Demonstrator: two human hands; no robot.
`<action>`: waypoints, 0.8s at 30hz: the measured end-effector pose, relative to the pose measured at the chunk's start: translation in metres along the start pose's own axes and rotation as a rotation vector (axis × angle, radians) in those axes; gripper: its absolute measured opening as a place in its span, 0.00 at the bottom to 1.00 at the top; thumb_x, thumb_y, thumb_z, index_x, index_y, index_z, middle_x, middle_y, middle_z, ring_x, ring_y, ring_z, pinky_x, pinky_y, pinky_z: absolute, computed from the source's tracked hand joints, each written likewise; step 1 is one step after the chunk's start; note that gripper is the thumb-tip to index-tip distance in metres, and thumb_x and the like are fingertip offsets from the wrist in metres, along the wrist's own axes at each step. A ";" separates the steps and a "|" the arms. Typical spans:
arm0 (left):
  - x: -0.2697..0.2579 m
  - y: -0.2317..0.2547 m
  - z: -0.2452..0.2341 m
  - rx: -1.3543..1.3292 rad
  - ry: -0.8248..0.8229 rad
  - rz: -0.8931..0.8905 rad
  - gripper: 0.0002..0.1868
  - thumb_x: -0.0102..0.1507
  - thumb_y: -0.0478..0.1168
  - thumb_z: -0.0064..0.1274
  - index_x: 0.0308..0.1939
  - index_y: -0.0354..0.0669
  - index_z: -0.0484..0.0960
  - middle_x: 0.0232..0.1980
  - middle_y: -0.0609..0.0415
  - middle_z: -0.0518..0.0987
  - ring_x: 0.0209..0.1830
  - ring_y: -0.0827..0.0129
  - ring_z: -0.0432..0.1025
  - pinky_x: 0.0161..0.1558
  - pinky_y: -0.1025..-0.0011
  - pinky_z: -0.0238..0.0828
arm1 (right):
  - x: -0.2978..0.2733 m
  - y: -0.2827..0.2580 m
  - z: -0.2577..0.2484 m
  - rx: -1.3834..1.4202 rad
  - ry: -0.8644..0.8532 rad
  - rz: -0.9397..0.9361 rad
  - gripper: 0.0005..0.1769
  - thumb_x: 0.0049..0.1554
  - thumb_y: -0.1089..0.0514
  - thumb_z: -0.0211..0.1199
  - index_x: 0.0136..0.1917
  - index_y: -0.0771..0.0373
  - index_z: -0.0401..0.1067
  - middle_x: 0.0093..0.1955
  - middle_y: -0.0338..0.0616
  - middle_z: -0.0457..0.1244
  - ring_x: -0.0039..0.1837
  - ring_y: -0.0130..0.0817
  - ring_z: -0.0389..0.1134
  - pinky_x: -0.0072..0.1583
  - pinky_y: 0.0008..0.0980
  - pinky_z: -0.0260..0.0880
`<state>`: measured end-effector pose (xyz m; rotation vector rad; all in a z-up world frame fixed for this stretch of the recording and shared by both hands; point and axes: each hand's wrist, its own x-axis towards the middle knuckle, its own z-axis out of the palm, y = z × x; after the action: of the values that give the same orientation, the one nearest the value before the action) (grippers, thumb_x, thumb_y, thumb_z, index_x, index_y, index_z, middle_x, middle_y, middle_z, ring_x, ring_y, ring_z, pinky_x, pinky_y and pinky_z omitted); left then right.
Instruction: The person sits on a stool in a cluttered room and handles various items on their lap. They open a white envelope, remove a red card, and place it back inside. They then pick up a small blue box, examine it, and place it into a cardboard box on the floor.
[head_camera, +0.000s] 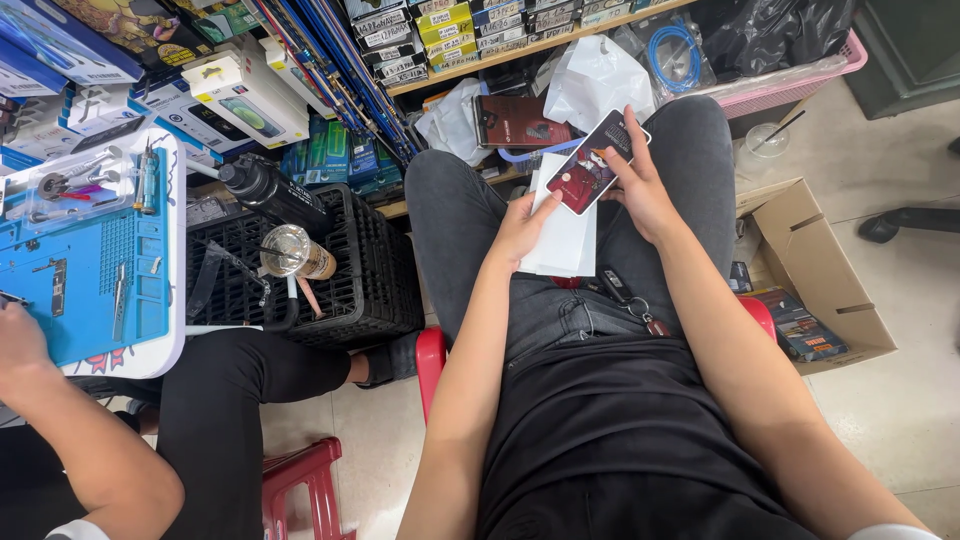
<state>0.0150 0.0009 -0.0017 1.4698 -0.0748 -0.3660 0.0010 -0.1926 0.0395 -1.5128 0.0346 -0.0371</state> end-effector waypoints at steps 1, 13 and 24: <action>0.001 -0.001 -0.001 0.000 0.000 0.000 0.17 0.64 0.56 0.62 0.36 0.48 0.86 0.31 0.54 0.84 0.30 0.69 0.79 0.38 0.74 0.75 | 0.004 0.007 -0.002 0.000 0.000 0.000 0.32 0.74 0.52 0.48 0.85 0.37 0.40 0.65 0.51 0.63 0.50 0.30 0.71 0.52 0.29 0.76; 0.005 -0.006 -0.005 -0.001 0.016 0.029 0.16 0.65 0.54 0.61 0.36 0.46 0.85 0.32 0.55 0.84 0.30 0.71 0.78 0.38 0.75 0.75 | -0.006 -0.005 0.010 -0.158 -0.320 0.186 0.23 0.65 0.48 0.57 0.73 0.48 0.70 0.79 0.52 0.56 0.75 0.46 0.59 0.68 0.46 0.66; -0.003 0.005 -0.003 -0.033 0.078 0.032 0.15 0.67 0.53 0.59 0.36 0.47 0.84 0.33 0.55 0.83 0.33 0.72 0.78 0.40 0.75 0.74 | 0.007 0.011 0.005 -0.256 -0.284 0.039 0.35 0.65 0.48 0.60 0.82 0.37 0.55 0.81 0.57 0.50 0.68 0.49 0.65 0.58 0.46 0.71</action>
<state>0.0140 0.0044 0.0036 1.4468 -0.0297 -0.2823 0.0082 -0.1878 0.0289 -1.7599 -0.1641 0.2208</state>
